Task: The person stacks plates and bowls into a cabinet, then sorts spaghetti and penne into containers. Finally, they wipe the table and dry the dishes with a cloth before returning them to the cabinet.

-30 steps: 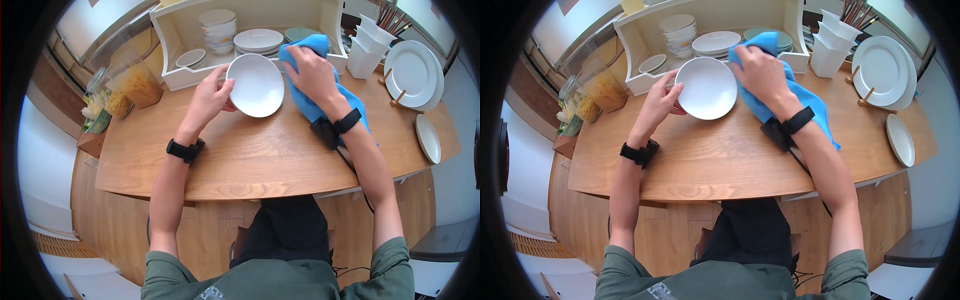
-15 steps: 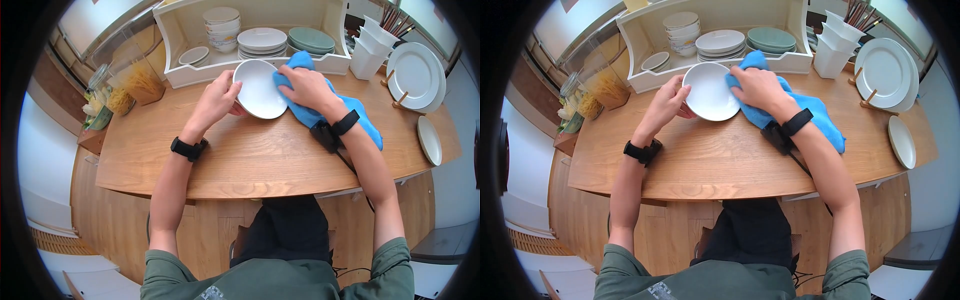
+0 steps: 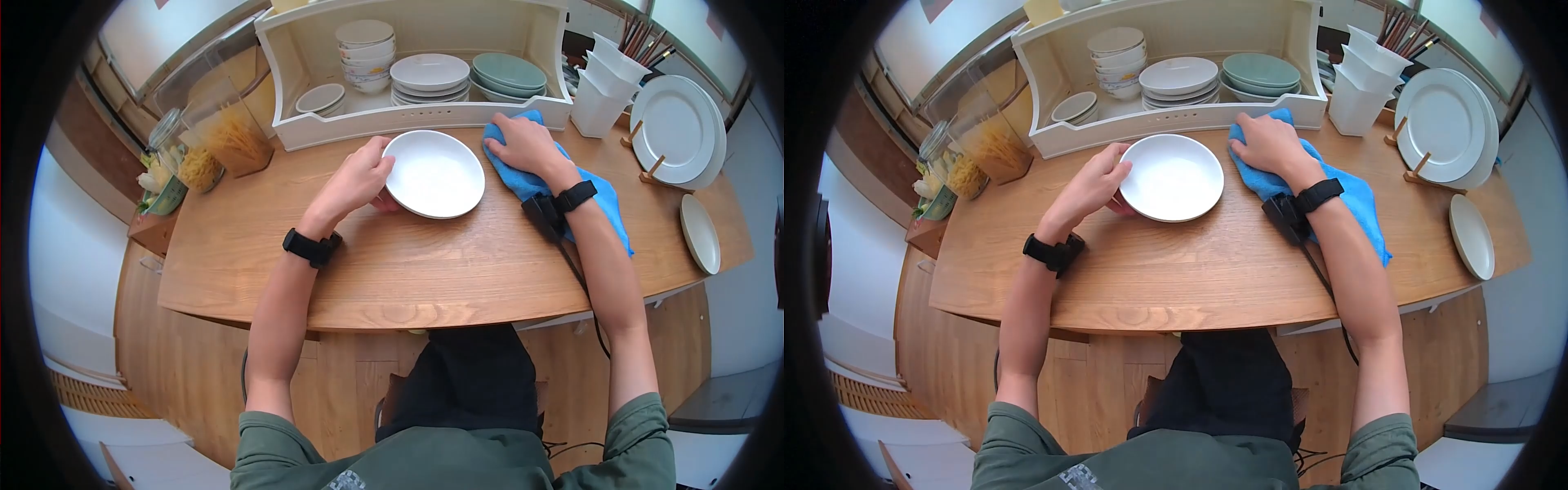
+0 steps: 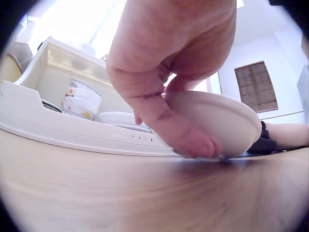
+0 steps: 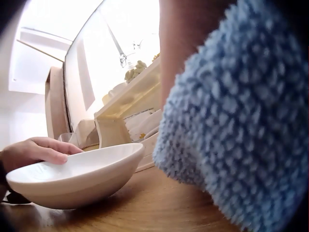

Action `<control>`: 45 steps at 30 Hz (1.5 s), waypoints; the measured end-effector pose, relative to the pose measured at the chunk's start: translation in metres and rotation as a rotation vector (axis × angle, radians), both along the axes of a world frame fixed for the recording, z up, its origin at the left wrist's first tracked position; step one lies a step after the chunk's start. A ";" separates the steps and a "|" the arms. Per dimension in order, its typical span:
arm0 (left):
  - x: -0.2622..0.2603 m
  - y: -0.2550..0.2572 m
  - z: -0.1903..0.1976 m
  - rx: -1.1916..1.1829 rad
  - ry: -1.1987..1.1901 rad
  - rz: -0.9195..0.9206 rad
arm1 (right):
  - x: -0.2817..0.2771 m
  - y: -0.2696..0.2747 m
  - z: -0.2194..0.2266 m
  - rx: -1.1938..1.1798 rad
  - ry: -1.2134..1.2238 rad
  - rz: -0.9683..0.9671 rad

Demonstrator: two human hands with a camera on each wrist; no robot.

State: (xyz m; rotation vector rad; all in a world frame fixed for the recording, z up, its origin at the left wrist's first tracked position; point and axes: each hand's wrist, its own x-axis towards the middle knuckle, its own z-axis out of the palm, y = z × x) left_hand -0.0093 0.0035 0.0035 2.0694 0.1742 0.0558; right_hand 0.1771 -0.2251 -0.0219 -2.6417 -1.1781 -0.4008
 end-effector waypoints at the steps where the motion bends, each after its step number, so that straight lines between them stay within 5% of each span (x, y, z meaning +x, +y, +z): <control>1: -0.001 0.000 0.001 0.026 0.031 -0.001 | 0.000 0.000 0.000 0.007 0.006 0.017; 15: 0.001 0.004 0.006 0.172 0.195 -0.166 | 0.002 -0.001 -0.004 0.030 0.058 0.027; 17: 0.007 0.015 0.007 0.030 0.164 -0.045 | 0.003 -0.001 -0.007 0.065 0.038 0.039; 25: 0.085 0.047 0.038 0.057 0.092 0.066 | 0.004 -0.001 -0.008 0.057 0.061 0.031; 35: 0.176 0.064 0.013 0.229 0.070 0.306 | 0.004 0.000 -0.009 0.081 0.067 0.050; 37: 0.188 0.069 0.007 0.440 0.030 0.301 | 0.003 0.000 -0.009 0.092 0.075 0.061; 45: 0.198 0.074 -0.011 0.132 -0.266 0.394 | 0.004 0.002 -0.008 0.056 0.078 0.053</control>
